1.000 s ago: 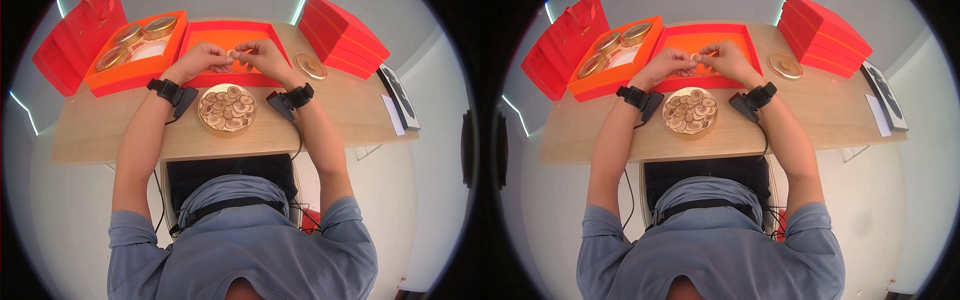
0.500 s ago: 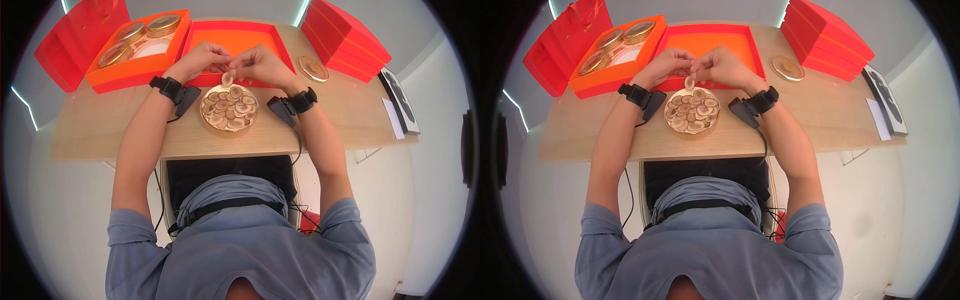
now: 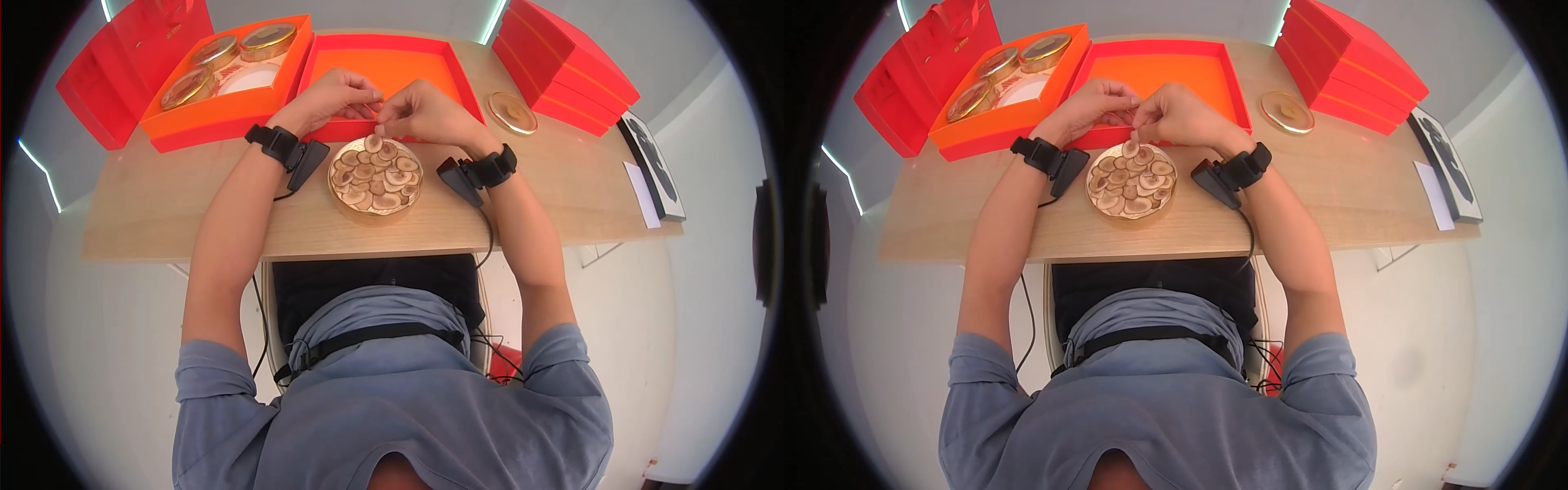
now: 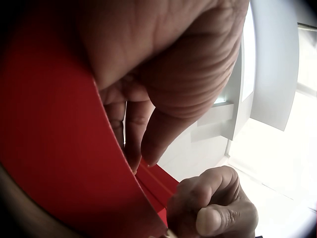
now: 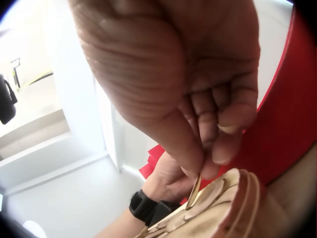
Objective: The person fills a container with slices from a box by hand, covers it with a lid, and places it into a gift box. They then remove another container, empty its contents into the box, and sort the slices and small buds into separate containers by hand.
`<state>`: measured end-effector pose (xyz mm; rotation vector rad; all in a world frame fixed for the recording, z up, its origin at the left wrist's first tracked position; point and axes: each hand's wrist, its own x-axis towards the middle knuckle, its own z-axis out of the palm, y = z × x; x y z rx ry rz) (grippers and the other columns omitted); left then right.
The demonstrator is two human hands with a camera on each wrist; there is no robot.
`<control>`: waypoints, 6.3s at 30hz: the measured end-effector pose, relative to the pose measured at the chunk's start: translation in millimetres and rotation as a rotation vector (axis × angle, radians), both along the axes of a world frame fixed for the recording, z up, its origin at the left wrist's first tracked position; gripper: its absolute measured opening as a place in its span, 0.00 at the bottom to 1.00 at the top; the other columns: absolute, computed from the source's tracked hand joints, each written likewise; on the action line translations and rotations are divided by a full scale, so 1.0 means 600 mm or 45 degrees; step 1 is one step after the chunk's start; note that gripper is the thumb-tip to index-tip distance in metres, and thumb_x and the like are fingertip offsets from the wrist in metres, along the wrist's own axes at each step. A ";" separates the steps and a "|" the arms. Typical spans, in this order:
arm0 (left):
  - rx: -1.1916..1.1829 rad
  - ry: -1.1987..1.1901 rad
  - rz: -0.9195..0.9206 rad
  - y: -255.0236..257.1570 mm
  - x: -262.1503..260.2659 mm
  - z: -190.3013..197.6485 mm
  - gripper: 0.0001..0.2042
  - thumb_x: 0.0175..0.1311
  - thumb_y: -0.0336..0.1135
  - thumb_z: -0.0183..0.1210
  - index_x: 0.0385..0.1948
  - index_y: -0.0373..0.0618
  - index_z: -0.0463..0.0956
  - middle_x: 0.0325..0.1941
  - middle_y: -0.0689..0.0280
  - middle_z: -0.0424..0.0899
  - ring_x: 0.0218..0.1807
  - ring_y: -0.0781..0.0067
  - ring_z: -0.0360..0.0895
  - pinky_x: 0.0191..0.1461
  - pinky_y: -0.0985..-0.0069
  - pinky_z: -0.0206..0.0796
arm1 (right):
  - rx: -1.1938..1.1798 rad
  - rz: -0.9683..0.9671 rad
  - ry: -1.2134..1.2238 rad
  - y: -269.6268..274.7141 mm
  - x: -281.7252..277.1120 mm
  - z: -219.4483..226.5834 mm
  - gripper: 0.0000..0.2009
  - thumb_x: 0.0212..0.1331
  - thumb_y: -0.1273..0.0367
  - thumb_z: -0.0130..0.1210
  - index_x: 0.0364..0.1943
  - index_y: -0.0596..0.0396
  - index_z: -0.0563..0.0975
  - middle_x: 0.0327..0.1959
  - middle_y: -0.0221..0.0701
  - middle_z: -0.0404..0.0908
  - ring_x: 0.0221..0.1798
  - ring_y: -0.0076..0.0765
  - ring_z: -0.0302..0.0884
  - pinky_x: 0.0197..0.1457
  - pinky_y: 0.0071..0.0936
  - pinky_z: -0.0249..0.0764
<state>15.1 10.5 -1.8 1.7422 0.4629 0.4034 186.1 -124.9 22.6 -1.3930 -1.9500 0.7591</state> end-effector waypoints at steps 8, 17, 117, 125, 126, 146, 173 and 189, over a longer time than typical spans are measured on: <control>-0.011 0.014 0.031 -0.007 0.000 0.006 0.09 0.65 0.40 0.62 0.37 0.45 0.80 0.35 0.68 0.85 0.37 0.82 0.81 0.41 0.86 0.70 | -0.082 -0.186 -0.012 -0.012 0.005 0.027 0.06 0.56 0.71 0.63 0.33 0.58 0.85 0.27 0.28 0.84 0.29 0.18 0.77 0.36 0.18 0.73; -0.029 -0.020 0.030 -0.005 0.000 0.002 0.09 0.64 0.38 0.61 0.37 0.43 0.81 0.35 0.66 0.84 0.38 0.78 0.81 0.42 0.82 0.71 | 0.017 -0.012 -0.080 -0.008 -0.004 0.011 0.06 0.56 0.75 0.60 0.36 0.59 0.85 0.30 0.30 0.86 0.34 0.21 0.79 0.44 0.22 0.75; -0.338 0.028 -0.075 0.018 0.004 -0.002 0.11 0.68 0.32 0.57 0.45 0.34 0.74 0.45 0.59 0.82 0.49 0.72 0.81 0.55 0.79 0.76 | -0.013 -0.376 0.332 0.046 0.023 -0.028 0.15 0.60 0.75 0.59 0.49 0.70 0.76 0.41 0.41 0.84 0.42 0.30 0.83 0.46 0.23 0.80; -0.341 0.019 -0.092 0.013 0.002 0.002 0.09 0.67 0.33 0.58 0.42 0.36 0.75 0.43 0.60 0.82 0.47 0.74 0.81 0.54 0.78 0.76 | 0.001 -0.396 0.195 0.040 0.020 -0.017 0.11 0.58 0.72 0.64 0.40 0.68 0.80 0.28 0.35 0.83 0.28 0.25 0.81 0.35 0.21 0.79; -0.347 0.011 -0.087 0.012 0.001 0.003 0.09 0.67 0.33 0.58 0.42 0.36 0.75 0.43 0.60 0.82 0.47 0.74 0.81 0.54 0.78 0.76 | 0.000 -0.406 0.234 0.038 0.019 -0.015 0.11 0.57 0.72 0.64 0.39 0.68 0.80 0.28 0.35 0.83 0.29 0.25 0.81 0.35 0.20 0.79; -0.278 -0.013 -0.029 0.013 0.003 -0.007 0.07 0.65 0.28 0.57 0.41 0.38 0.76 0.41 0.62 0.83 0.44 0.74 0.82 0.50 0.80 0.74 | 0.165 -0.491 0.261 0.017 0.017 0.012 0.13 0.53 0.76 0.63 0.41 0.72 0.79 0.31 0.41 0.85 0.29 0.26 0.83 0.33 0.20 0.79; -0.210 -0.016 -0.061 0.015 0.006 -0.010 0.07 0.64 0.30 0.60 0.40 0.39 0.78 0.40 0.63 0.84 0.42 0.77 0.81 0.47 0.82 0.73 | 0.284 -0.578 -0.225 0.014 0.011 0.002 0.13 0.54 0.70 0.66 0.40 0.65 0.82 0.30 0.35 0.85 0.27 0.23 0.81 0.28 0.21 0.77; -0.200 -0.065 -0.087 0.005 0.000 -0.004 0.08 0.64 0.30 0.60 0.41 0.38 0.78 0.38 0.64 0.84 0.39 0.78 0.81 0.45 0.83 0.72 | 0.185 -0.520 0.120 0.007 0.018 0.023 0.11 0.52 0.72 0.66 0.37 0.67 0.82 0.29 0.35 0.84 0.28 0.25 0.81 0.33 0.22 0.79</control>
